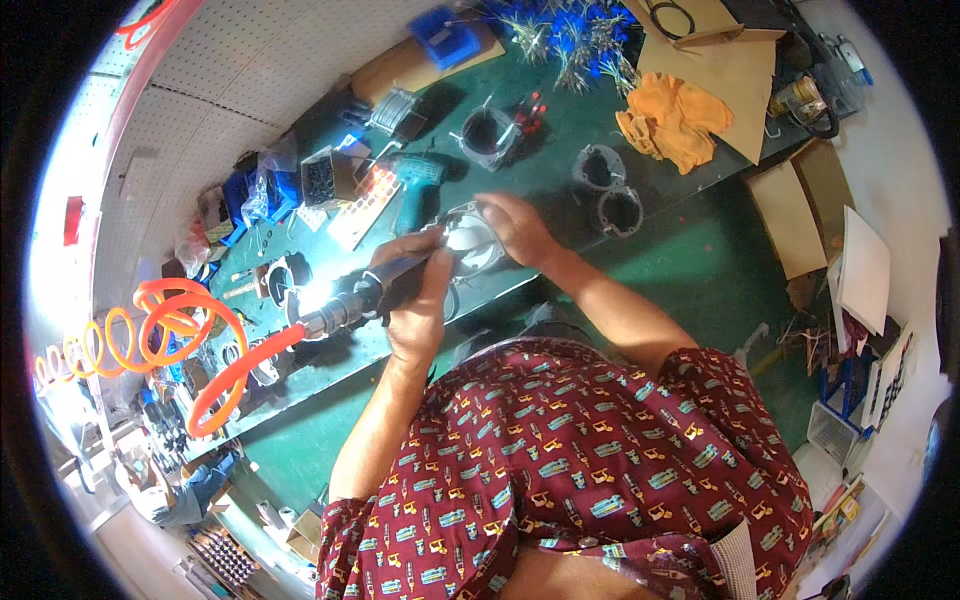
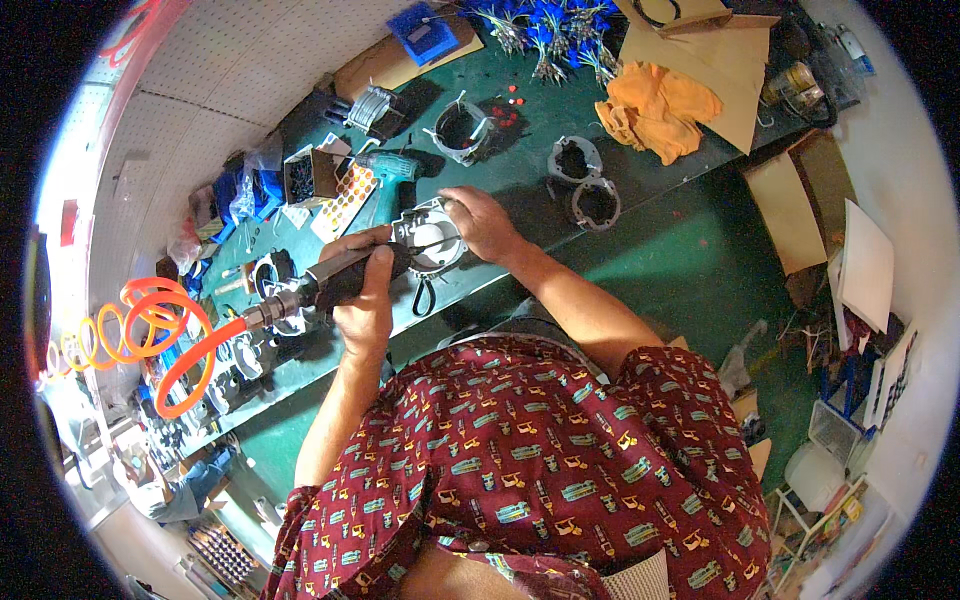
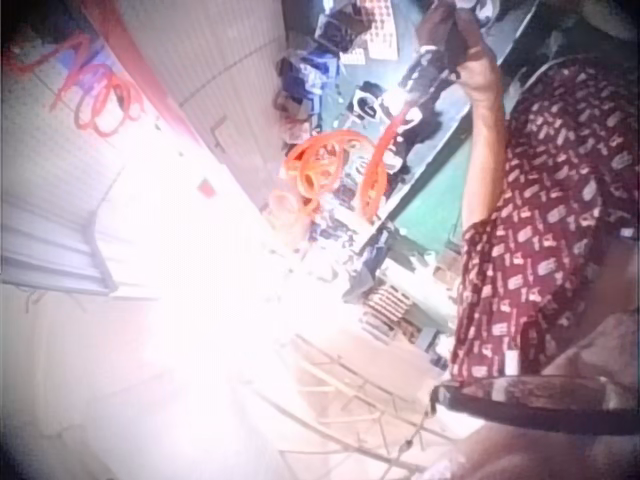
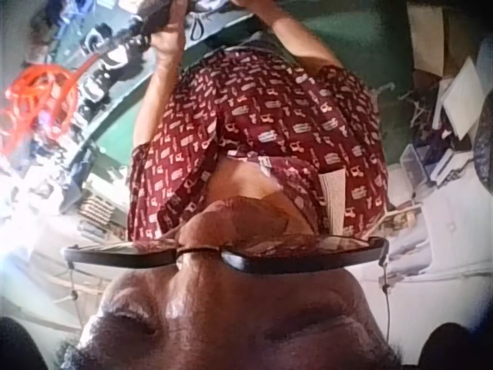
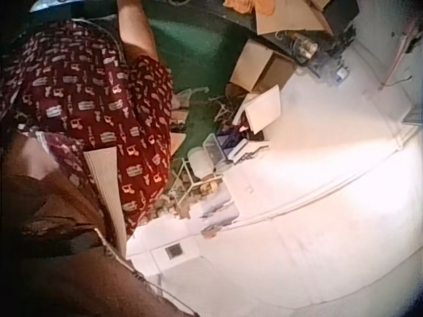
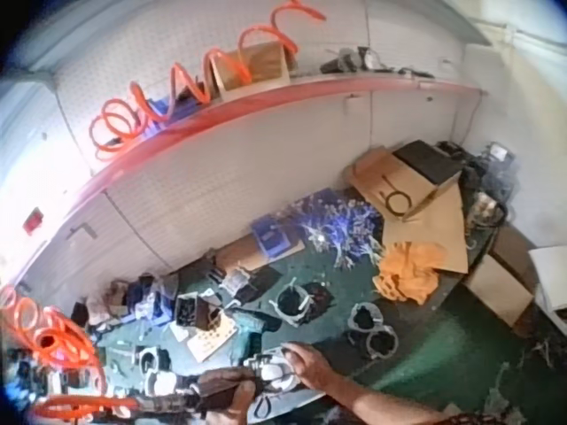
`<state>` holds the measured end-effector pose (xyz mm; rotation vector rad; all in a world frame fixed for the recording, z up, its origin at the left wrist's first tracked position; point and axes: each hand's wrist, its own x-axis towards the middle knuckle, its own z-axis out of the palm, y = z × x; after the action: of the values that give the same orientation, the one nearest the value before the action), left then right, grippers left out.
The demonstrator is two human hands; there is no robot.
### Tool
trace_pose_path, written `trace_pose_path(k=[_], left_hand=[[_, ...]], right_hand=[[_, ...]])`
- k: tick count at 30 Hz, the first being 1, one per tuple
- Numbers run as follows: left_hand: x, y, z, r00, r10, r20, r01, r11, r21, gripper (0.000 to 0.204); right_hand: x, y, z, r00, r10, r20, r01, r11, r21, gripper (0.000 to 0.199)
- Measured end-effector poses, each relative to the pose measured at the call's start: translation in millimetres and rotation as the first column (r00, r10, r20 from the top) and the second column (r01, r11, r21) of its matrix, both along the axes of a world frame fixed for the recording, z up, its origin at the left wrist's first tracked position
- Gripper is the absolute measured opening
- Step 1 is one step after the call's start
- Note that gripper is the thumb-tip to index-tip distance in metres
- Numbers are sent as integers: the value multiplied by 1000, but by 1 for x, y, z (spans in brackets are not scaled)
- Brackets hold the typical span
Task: The person uses a cordless drill to fasten screws into small circular electronic housings on a cluttered workbench. They repeatedly pick up housings, align them, and drive screws, then set the finished units aside. A second person is visible in the background working at a separate station.
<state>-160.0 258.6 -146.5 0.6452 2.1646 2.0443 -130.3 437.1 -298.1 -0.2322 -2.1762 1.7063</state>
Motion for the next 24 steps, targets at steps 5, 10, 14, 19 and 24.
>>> trace_pose_path(k=[5, 10, 14, 19, 24], left_hand=[[3, 5, -2, 996, 31, 80, -38, 995, 88, 25], [4, 2, -4, 1000, 8, 22, -9, 1000, 9, 26], [7, 1, -3, 998, -70, -11, 69, 997, -19, 27], [10, 2, -1, 989, -144, -35, 145, 989, 30, 28], [12, 2, 5, 944, -261, -200, 242, 963, -115, 27]], right_hand=[[0, 1, -2, 1000, -7, 27, 6, 999, 43, 36], [-1, 0, -7, 1000, -11, -17, 12, 1000, 21, 35], [-1, 1, -8, 999, -14, -46, 15, 1000, 24, 35], [-2, 1, -9, 999, -10, -47, 10, 1000, 2, 33], [-2, 0, -9, 996, -35, -79, 41, 997, 67, 30]])
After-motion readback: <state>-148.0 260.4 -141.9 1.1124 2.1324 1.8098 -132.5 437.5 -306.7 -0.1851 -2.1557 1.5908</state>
